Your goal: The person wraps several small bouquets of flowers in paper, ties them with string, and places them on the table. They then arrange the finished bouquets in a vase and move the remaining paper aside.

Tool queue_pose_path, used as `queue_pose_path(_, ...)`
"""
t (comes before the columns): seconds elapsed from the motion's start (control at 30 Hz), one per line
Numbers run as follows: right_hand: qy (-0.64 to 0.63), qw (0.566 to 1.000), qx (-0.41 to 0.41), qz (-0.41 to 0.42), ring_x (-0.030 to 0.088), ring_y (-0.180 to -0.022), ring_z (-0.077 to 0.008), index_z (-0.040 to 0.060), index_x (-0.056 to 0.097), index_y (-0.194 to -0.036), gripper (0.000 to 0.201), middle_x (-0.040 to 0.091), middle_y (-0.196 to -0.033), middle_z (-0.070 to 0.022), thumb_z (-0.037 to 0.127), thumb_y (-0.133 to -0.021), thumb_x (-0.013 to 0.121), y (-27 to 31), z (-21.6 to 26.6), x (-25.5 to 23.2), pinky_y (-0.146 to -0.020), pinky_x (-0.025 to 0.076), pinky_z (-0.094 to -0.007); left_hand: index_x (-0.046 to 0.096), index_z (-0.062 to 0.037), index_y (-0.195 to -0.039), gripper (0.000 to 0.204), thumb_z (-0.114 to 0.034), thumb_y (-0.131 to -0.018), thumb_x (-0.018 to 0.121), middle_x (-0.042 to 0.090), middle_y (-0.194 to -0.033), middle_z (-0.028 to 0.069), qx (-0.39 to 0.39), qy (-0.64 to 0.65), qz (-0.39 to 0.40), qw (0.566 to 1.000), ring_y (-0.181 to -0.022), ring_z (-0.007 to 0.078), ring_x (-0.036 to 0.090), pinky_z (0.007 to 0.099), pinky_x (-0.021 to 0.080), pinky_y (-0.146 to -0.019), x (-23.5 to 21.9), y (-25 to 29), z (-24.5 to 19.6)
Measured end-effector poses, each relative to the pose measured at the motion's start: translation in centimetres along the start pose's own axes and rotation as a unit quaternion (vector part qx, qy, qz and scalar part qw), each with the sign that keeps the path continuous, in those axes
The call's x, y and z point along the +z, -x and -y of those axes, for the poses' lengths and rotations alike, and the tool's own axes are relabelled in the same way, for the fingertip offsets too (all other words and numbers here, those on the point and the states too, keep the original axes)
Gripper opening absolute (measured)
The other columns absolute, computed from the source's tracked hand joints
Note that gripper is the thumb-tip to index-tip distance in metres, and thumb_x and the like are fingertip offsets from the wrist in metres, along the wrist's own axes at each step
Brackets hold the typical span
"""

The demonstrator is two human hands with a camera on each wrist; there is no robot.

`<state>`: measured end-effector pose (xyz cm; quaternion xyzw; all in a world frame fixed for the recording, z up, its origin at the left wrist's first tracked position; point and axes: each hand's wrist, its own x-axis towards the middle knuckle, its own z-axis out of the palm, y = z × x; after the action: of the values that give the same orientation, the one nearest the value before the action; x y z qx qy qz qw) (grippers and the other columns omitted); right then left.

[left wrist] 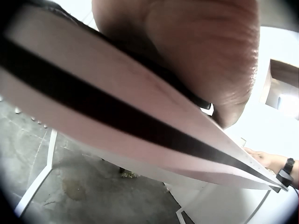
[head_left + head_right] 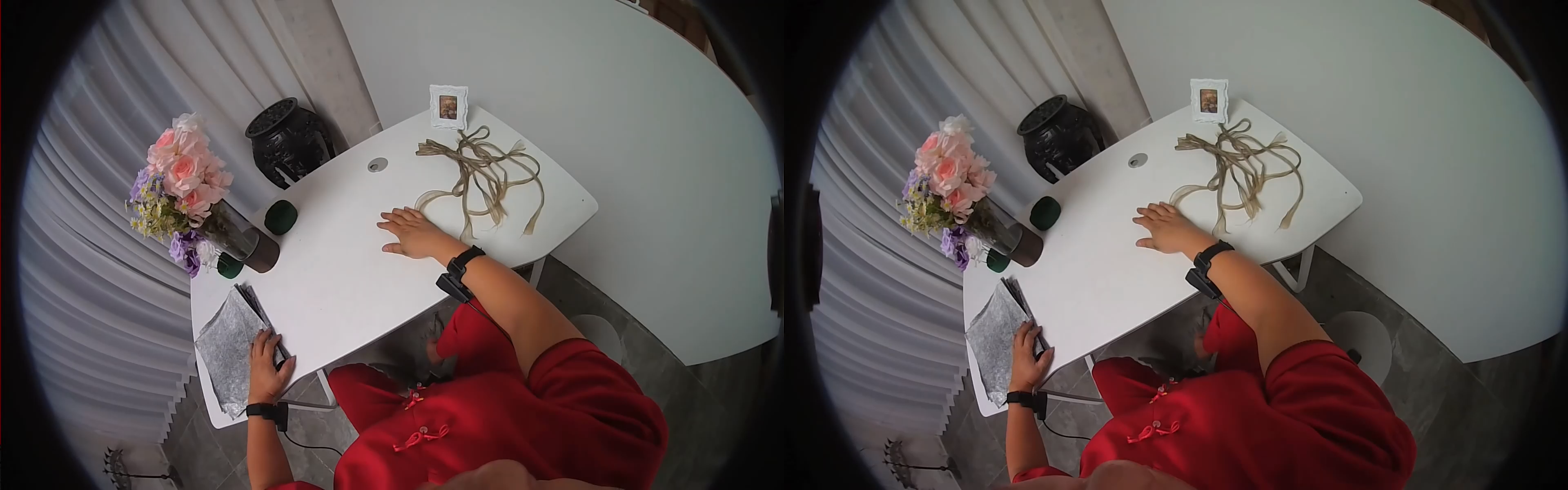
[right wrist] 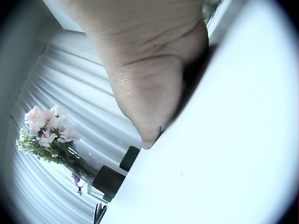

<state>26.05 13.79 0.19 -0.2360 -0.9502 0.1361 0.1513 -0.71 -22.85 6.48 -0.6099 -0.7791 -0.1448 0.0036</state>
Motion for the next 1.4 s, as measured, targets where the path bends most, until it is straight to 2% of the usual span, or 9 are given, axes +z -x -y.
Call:
queue_pose_path(0.17, -0.003, 1.000, 0.003, 0.006, 0.022, -0.138, -0.0275, 0.0092, 0.038, -0.138, 0.063, 0.030, -0.148, -0.0110, 0.050, -0.091, 0.046, 0.0, 0.2, -0.3, -0.114, 0.012, -0.0407, 0.050, -0.0076, -0.125, 0.058, -0.029, -0.075, 0.070, 0.039, -0.136, 0.0180, -0.023, -0.060, -0.022, 0.998, -0.129, 0.0380, 0.034, 0.0519, 0.021, -0.109, 0.9, -1.4, -3.0)
queue_pose_path(0.33, -0.016, 0.999, 0.008, 0.039, 0.018, -0.139, -0.0277, 0.0099, 0.036, -0.140, 0.065, 0.026, -0.150, -0.0103, 0.050, -0.090, 0.047, -0.2, 0.0, -0.2, -0.115, 0.010, -0.0415, 0.047, -0.0075, -0.129, 0.059, -0.020, -0.077, 0.070, 0.040, -0.136, 0.0181, 0.057, 0.081, -0.056, 0.994, -0.127, 0.0373, 0.037, 0.0534, 0.027, -0.107, 3.8, -4.6, -9.2)
queue_pose_path(0.37, -0.012, 1.000, -0.003, 0.001, 0.026, -0.136, -0.0282, 0.0093, 0.042, -0.136, 0.060, 0.033, -0.145, -0.0120, 0.046, -0.090, 0.051, -0.3, -0.2, 0.3, -0.113, 0.016, -0.0411, 0.049, -0.0064, -0.128, 0.056, -0.016, -0.077, 0.069, 0.041, -0.134, 0.0183, 0.068, 0.078, -0.059, 0.993, -0.127, 0.0372, 0.038, 0.0465, 0.031, -0.106, 4.4, -5.0, -10.4)
queue_pose_path(0.57, -0.205, 0.977, 0.057, -0.013, 0.057, -0.102, -0.0308, 0.0030, 0.064, -0.100, 0.026, 0.063, -0.104, -0.0152, 0.021, -0.082, 0.065, -0.5, 0.0, -4.0, -0.090, 0.044, -0.0376, 0.052, -0.0099, -0.126, 0.048, -0.027, -0.083, 0.063, 0.044, -0.134, 0.0145, 0.059, 0.023, -0.058, 0.996, -0.130, 0.0331, 0.036, 0.0533, 0.021, -0.109, 7.0, -5.6, -11.5)
queue_pose_path(0.67, -0.007, 0.984, -0.040, -0.173, 0.056, -0.103, -0.0297, 0.0055, 0.063, -0.102, 0.025, 0.063, -0.102, -0.0129, 0.022, -0.083, 0.064, 1.3, -2.9, -4.8, -0.091, 0.044, -0.0382, 0.054, -0.0104, -0.124, 0.045, -0.026, -0.083, 0.062, 0.046, -0.133, 0.0132, 0.056, 0.036, -0.064, 0.996, -0.130, 0.0328, 0.037, 0.0521, 0.022, -0.109, 7.1, -5.4, -11.5)
queue_pose_path(0.87, -0.002, 0.998, 0.026, -0.052, 0.057, -0.096, -0.0290, 0.0057, 0.066, -0.089, 0.020, 0.064, -0.093, -0.0113, 0.025, -0.082, 0.064, 8.1, -6.6, -8.7, -0.088, 0.043, -0.0412, 0.056, -0.0096, -0.121, 0.043, -0.029, -0.083, 0.061, 0.048, -0.130, 0.0126, 0.043, 0.034, -0.071, 0.996, -0.130, 0.0319, 0.037, 0.0514, 0.022, -0.109, 7.2, -5.7, -11.7)
queue_pose_path(1.1, 0.072, 0.988, 0.119, -0.072, 0.057, -0.087, -0.0299, 0.0042, 0.065, -0.080, 0.019, 0.064, -0.083, -0.0109, 0.023, -0.082, 0.065, 11.6, -8.3, -11.6, -0.081, 0.045, -0.0404, 0.056, -0.0099, -0.120, 0.041, -0.027, -0.083, 0.061, 0.048, -0.130, 0.0122, 0.037, 0.030, -0.070, 0.996, -0.129, 0.0315, 0.038, 0.0508, 0.023, -0.109, 7.0, -5.7, -11.9)
queue_pose_path(1.17, -0.024, 0.982, 0.066, -0.174, 0.058, -0.086, -0.0299, 0.0043, 0.065, -0.082, 0.016, 0.064, -0.086, -0.0117, 0.020, -0.083, 0.064, 12.1, -8.1, -10.5, -0.081, 0.046, -0.0391, 0.056, -0.0100, -0.120, 0.041, -0.027, -0.083, 0.060, 0.048, -0.130, 0.0122, 0.032, 0.028, -0.068, 0.997, -0.129, 0.0315, 0.038, 0.0507, 0.023, -0.109, 7.0, -5.8, -12.1)
queue_pose_path(1.4, -0.298, 0.931, 0.147, -0.152, 0.060, -0.092, -0.0277, 0.0043, 0.064, -0.094, 0.015, 0.064, -0.094, -0.0122, 0.015, -0.083, 0.063, 14.2, -3.8, -7.0, -0.079, 0.048, -0.0359, 0.054, -0.0082, -0.122, 0.041, -0.020, -0.083, 0.058, 0.047, -0.131, 0.0145, 0.034, 0.004, -0.060, 0.998, -0.129, 0.0346, 0.038, 0.0506, 0.024, -0.109, 7.0, -5.8, -12.5)
